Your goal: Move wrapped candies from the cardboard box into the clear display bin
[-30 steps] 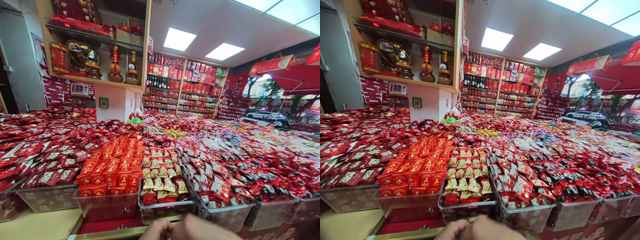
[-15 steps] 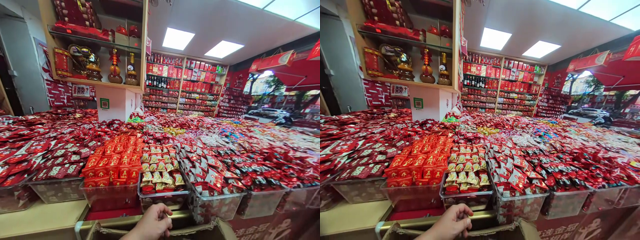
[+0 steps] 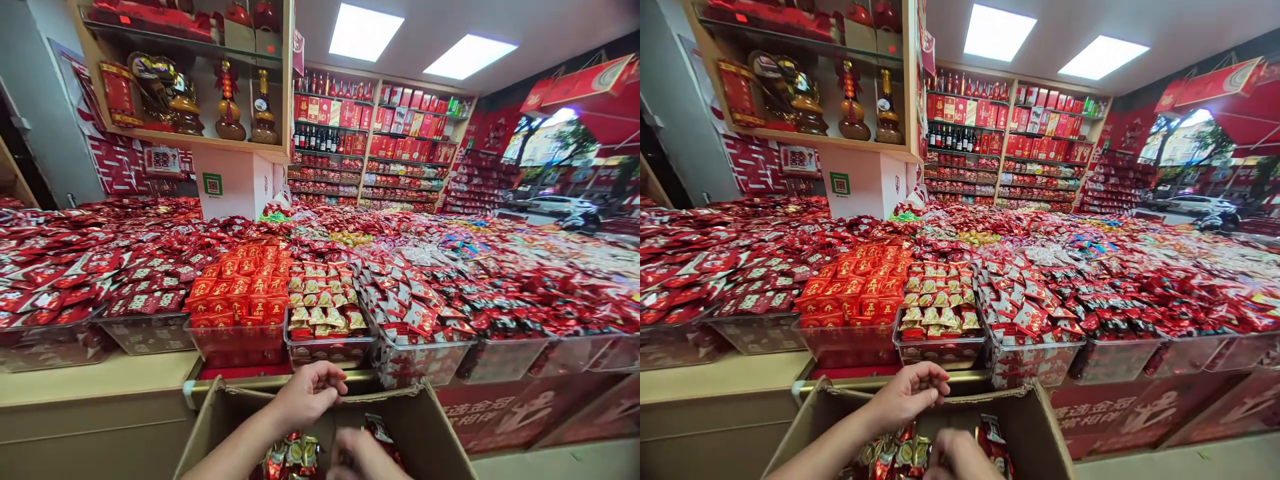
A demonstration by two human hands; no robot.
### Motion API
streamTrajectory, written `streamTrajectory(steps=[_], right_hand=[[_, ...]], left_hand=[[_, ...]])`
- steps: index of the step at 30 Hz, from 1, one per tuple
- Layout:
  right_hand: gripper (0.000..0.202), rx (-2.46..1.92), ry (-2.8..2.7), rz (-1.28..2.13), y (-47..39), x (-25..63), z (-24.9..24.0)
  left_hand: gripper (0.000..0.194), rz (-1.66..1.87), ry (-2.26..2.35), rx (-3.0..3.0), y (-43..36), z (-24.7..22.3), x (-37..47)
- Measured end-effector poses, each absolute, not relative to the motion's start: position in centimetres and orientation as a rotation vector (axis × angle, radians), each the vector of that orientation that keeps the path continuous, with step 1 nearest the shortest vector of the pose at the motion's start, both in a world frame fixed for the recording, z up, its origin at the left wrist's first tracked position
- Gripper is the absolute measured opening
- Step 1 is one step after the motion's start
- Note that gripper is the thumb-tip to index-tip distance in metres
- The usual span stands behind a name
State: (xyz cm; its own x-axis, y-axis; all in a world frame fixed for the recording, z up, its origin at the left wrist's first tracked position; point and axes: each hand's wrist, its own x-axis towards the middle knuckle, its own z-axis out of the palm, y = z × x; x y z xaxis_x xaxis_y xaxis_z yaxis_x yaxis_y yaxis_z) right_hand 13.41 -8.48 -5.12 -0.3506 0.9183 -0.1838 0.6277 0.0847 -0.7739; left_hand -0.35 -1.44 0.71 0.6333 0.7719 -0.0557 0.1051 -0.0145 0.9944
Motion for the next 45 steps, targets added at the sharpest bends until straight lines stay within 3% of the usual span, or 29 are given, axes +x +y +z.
streamTrajectory(steps=[5, 12, 18, 21, 24, 29, 32, 38, 45], right_hand=[[0.028, -1.201, -1.311, 1.085, -6.9, 14.6, -1.3], [0.025, -0.969, -1.16, 1.188, -6.0, 14.5, -0.6], [0.027, -1.105, -0.993, 1.166, -6.3, 14.8, -1.5], [0.023, -0.994, -0.991, 1.209, -6.9, 15.8, -1.6], [0.04, -0.757, -1.136, 1.273, -7.3, 16.9, -1.6], [0.011, -0.842, -1.157, 1.284, -6.5, 17.2, -2.4], [0.02, -0.986, -0.971, 1.236, -6.0, 17.2, -3.2], [0.031, -1.082, -0.944, 1.226, -6.1, 17.1, -3.4], [0.03, -1.151, -1.002, 1.174, -6.5, 16.6, -3.0]], left_hand=[[0.062, 0.517, 0.501, 1.4, -2.5, 1.5, -0.7], [0.077, 0.532, 0.61, 1.14, -3.1, 1.2, 0.6], [0.044, 0.504, 0.58, 1.193, -2.8, 1.6, 0.4], [0.052, 0.412, 0.498, 1.127, -3.0, 1.4, 0.4], [0.071, 0.426, 0.326, 0.954, -3.2, 0.5, 0.8], [0.07, 0.55, 0.509, 0.804, -2.7, -0.8, 1.6], [0.073, 0.407, 0.676, 0.878, -2.3, -0.1, 1.2], [0.042, 0.526, 0.842, 1.321, -2.1, 0.9, 1.0], [0.038, 0.5, 0.905, 1.395, -2.4, 0.2, 1.3]])
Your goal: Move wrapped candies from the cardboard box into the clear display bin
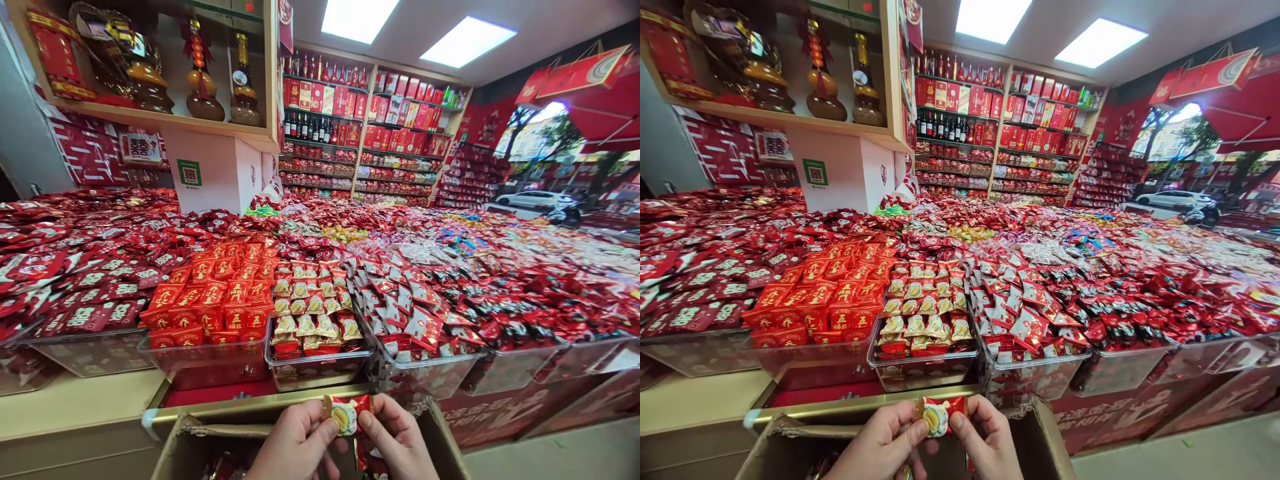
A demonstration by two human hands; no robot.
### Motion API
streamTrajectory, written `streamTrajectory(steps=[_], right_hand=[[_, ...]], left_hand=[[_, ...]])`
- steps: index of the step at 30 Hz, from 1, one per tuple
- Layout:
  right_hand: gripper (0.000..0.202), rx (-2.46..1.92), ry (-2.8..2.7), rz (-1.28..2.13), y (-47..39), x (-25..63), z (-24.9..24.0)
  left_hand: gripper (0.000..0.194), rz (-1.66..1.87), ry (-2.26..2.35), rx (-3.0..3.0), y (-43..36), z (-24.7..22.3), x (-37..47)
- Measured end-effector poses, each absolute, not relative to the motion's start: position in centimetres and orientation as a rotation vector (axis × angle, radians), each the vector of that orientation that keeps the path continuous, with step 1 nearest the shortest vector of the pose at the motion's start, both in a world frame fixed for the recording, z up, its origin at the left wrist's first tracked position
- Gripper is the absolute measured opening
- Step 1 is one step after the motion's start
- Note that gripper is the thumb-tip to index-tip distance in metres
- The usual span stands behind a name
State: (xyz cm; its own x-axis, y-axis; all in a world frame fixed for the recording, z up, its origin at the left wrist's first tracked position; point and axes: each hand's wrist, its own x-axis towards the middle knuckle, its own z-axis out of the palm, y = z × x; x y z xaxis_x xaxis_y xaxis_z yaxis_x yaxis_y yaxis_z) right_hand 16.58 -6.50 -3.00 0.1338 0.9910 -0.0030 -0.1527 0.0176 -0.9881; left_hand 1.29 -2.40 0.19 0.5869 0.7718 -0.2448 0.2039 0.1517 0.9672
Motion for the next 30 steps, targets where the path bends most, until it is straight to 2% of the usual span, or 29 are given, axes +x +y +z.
streamTrajectory(steps=[4, 6, 9, 13, 16, 20, 30], right_hand=[[0.027, -1.21, -1.033, 1.005, -6.8, 17.3, -1.9], [0.023, -1.266, -1.085, 0.803, -6.5, 17.8, 0.2], [0.013, -1.286, -1.441, 0.404, -4.6, 18.1, 4.1], [0.016, -1.251, -1.817, 0.115, -0.2, 17.0, 7.1], [0.018, -1.298, -1.967, 0.11, 2.4, 15.3, 7.3], [0.02, -1.36, -2.092, 0.159, 3.8, 13.6, 6.6], [0.015, -1.308, -2.275, 0.375, 5.6, 11.8, 5.9]], left_hand=[[0.026, 0.613, 1.018, 1.894, -1.9, 2.3, -0.6], [0.02, 0.85, 1.153, 2.098, -1.0, 3.4, -2.0], [0.023, 1.092, 1.322, 2.316, 0.8, 4.0, -3.9], [0.028, 1.0, 1.435, 2.522, 2.6, 3.3, -5.0], [0.03, 0.846, 1.447, 2.583, 3.1, 3.1, -5.1], [0.03, 0.818, 1.44, 2.535, 2.9, 3.3, -5.0], [0.025, 1.074, 1.368, 2.345, 2.5, 3.2, -4.8]])
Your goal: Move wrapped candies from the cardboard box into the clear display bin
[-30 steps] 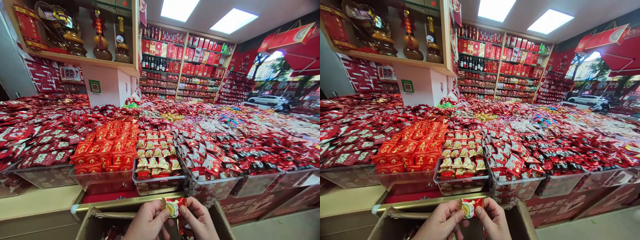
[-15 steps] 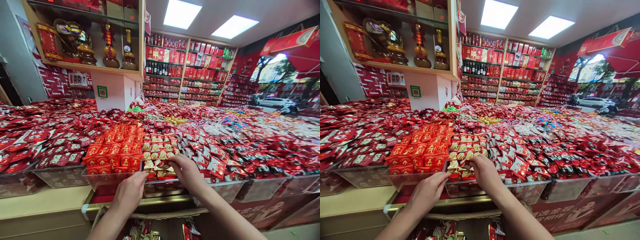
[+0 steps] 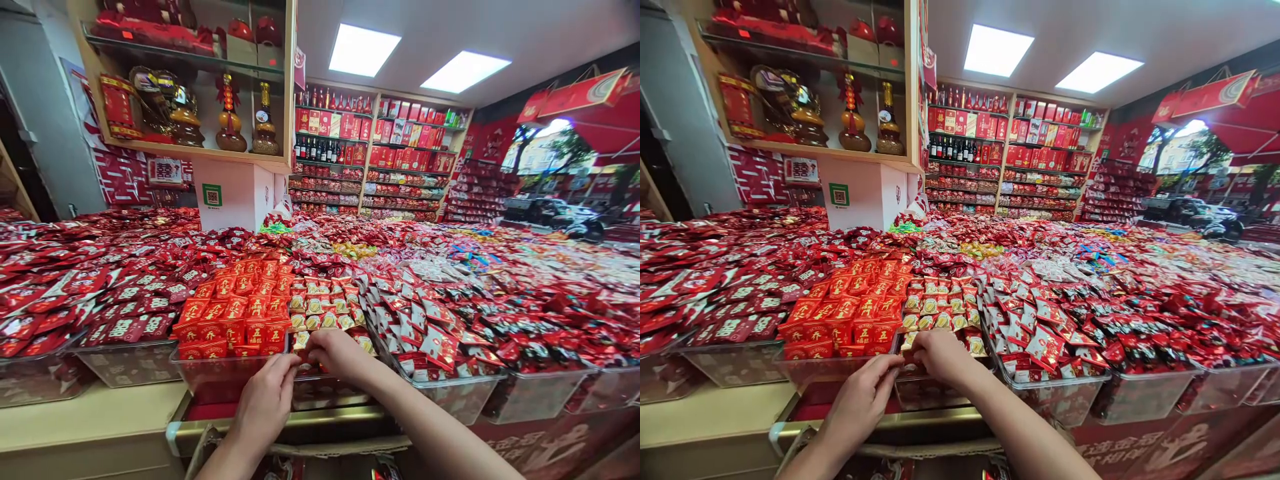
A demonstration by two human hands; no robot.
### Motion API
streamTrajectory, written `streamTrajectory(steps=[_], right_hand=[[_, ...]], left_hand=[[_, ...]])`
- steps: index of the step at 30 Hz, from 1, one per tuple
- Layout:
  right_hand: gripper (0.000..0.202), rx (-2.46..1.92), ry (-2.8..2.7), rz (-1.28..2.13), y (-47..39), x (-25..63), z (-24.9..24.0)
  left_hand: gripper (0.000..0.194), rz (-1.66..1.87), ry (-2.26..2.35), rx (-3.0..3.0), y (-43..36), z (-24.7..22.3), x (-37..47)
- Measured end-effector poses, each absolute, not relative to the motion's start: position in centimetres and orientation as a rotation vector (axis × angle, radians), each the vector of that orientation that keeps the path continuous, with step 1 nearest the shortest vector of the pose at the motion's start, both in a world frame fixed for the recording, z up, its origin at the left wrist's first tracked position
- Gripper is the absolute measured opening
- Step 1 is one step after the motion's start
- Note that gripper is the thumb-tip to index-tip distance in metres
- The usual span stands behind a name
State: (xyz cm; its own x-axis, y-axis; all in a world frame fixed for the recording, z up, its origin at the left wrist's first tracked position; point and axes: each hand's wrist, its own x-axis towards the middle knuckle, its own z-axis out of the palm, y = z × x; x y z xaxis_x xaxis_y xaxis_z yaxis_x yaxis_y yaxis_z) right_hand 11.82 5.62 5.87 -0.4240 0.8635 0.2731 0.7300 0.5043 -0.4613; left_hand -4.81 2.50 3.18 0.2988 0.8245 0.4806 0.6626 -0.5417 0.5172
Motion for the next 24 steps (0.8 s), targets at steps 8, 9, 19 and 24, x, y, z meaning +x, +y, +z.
streamTrajectory(steps=[8, 9, 19, 24], right_hand=[[0.009, -1.342, -2.161, 0.411, 5.4, 11.2, 5.3], [0.008, -1.342, -2.155, 0.422, 5.3, 11.2, 5.2], [0.02, -1.273, -2.16, 0.386, 5.3, 11.9, 3.9], [0.018, -1.237, -2.176, 0.305, 5.6, 11.6, 4.3]], left_hand=[[0.032, 1.278, 1.373, 2.397, 3.6, 2.2, -4.8], [0.033, 1.275, 1.365, 2.404, 3.8, 2.1, -4.8], [0.026, 1.197, 1.338, 2.331, 4.4, 2.1, -4.7], [0.027, 1.216, 1.39, 2.302, 4.4, 2.5, -4.6]])
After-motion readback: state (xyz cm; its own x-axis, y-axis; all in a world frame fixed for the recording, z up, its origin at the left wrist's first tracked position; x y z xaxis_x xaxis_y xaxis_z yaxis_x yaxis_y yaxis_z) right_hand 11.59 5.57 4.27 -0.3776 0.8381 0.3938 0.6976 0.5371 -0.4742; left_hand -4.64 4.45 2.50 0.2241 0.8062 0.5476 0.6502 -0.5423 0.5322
